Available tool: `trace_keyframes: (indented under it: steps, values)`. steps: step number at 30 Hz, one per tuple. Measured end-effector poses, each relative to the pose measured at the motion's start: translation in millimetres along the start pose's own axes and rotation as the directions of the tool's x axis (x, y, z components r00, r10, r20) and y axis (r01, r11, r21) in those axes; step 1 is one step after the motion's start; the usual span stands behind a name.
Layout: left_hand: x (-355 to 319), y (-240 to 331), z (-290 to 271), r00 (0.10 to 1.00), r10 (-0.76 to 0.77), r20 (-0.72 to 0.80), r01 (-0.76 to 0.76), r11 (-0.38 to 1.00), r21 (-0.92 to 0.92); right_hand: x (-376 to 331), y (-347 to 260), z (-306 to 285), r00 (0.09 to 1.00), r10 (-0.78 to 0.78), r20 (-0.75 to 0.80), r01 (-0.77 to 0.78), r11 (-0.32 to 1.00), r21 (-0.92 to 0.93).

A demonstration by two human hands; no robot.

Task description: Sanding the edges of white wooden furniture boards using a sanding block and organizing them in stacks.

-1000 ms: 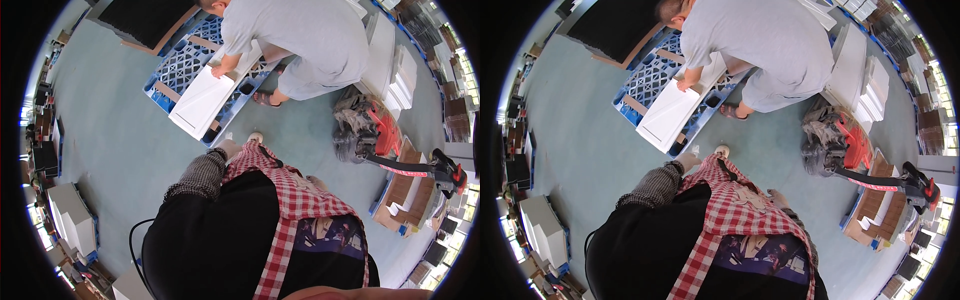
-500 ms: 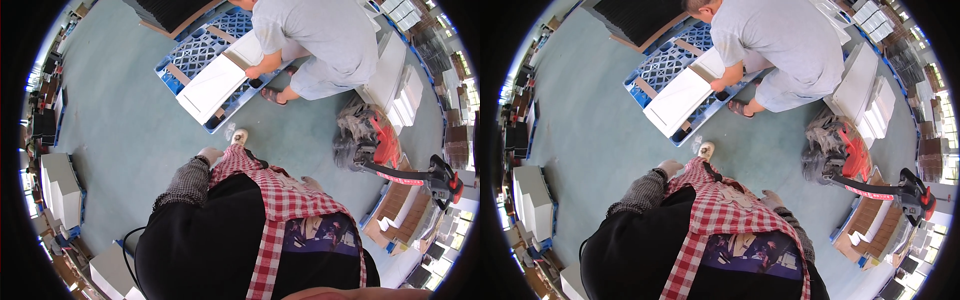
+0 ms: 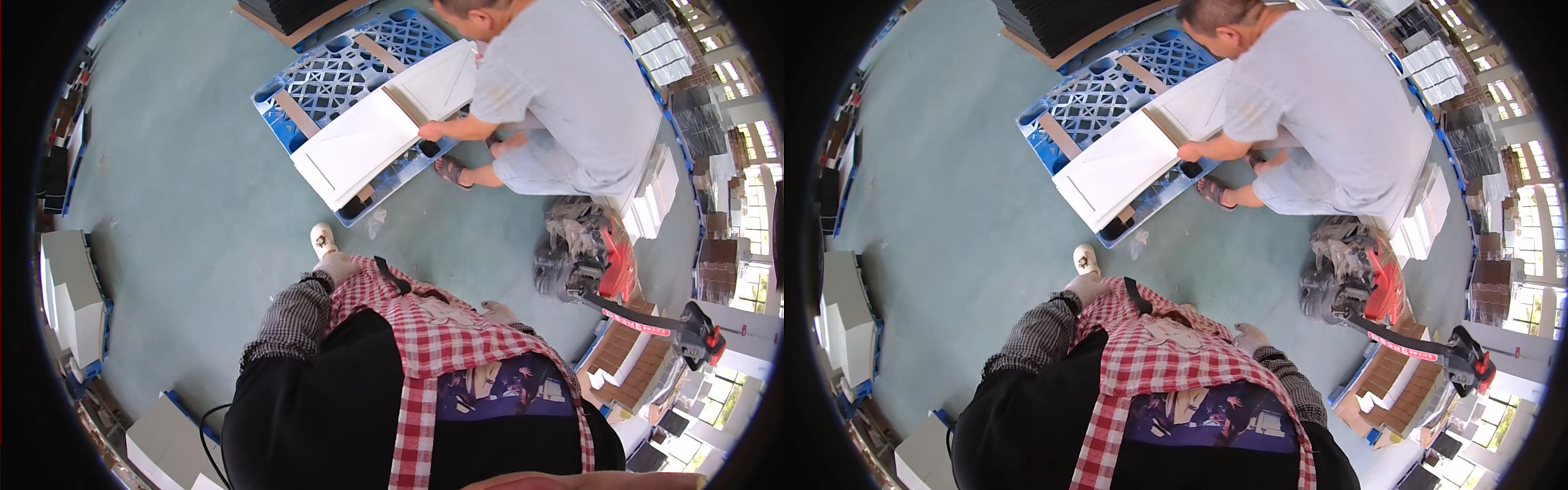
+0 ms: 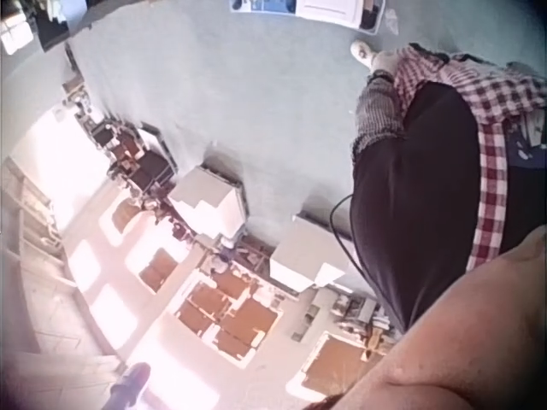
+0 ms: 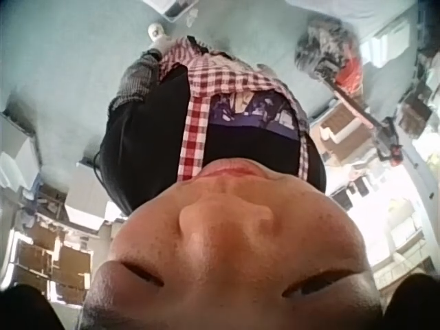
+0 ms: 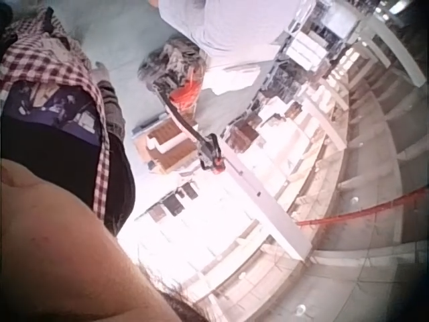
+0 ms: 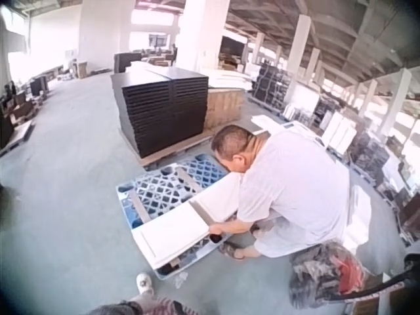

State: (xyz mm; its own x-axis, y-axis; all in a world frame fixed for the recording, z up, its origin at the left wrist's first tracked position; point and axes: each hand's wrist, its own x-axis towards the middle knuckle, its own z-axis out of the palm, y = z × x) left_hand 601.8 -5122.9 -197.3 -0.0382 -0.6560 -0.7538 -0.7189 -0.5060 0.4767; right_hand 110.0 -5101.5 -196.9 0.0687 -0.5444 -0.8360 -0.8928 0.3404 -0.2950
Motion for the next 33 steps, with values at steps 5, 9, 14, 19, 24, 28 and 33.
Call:
trace_keyframes:
  steps: [5, 9, 14, 19, 24, 28, 33]
  values:
    - [25, -52, -47, 1.000, 0.015, -0.002, -0.015, 0.993, -0.114, 28, -114, 4, 0.944, 0.261, 0.200, -0.323, 0.849, 0.419]
    - [49, -86, -73, 0.987, -0.128, 0.094, 0.154, 0.916, -0.371, 84, -221, 14, 0.942, -0.263, 0.206, 0.321, 0.886, -0.334]
    - [112, -119, -62, 0.982, -0.167, 0.084, 0.186, 0.829, -0.527, 203, -315, 33, 0.844, -0.460, 0.277, 0.536, 0.755, -0.377]
    - [183, -119, -41, 0.995, -0.097, 0.038, 0.098, 0.743, -0.663, 323, -382, 47, 0.895, -0.351, 0.276, 0.326, 0.936, 0.134]
    - [266, -112, -6, 0.999, -0.019, 0.048, 0.051, 0.533, -0.845, 434, -383, 41, 0.829, -0.551, 0.095, 0.540, 0.833, 0.116]
    - [315, -102, -3, 0.995, 0.096, -0.011, -0.062, 0.547, -0.835, 464, -407, 13, 0.873, -0.485, -0.057, 0.481, 0.874, -0.070]
    - [360, -99, -10, 0.977, 0.192, -0.088, -0.163, 0.420, -0.893, 501, -405, -13, 0.801, -0.558, -0.215, 0.484, 0.816, -0.315]
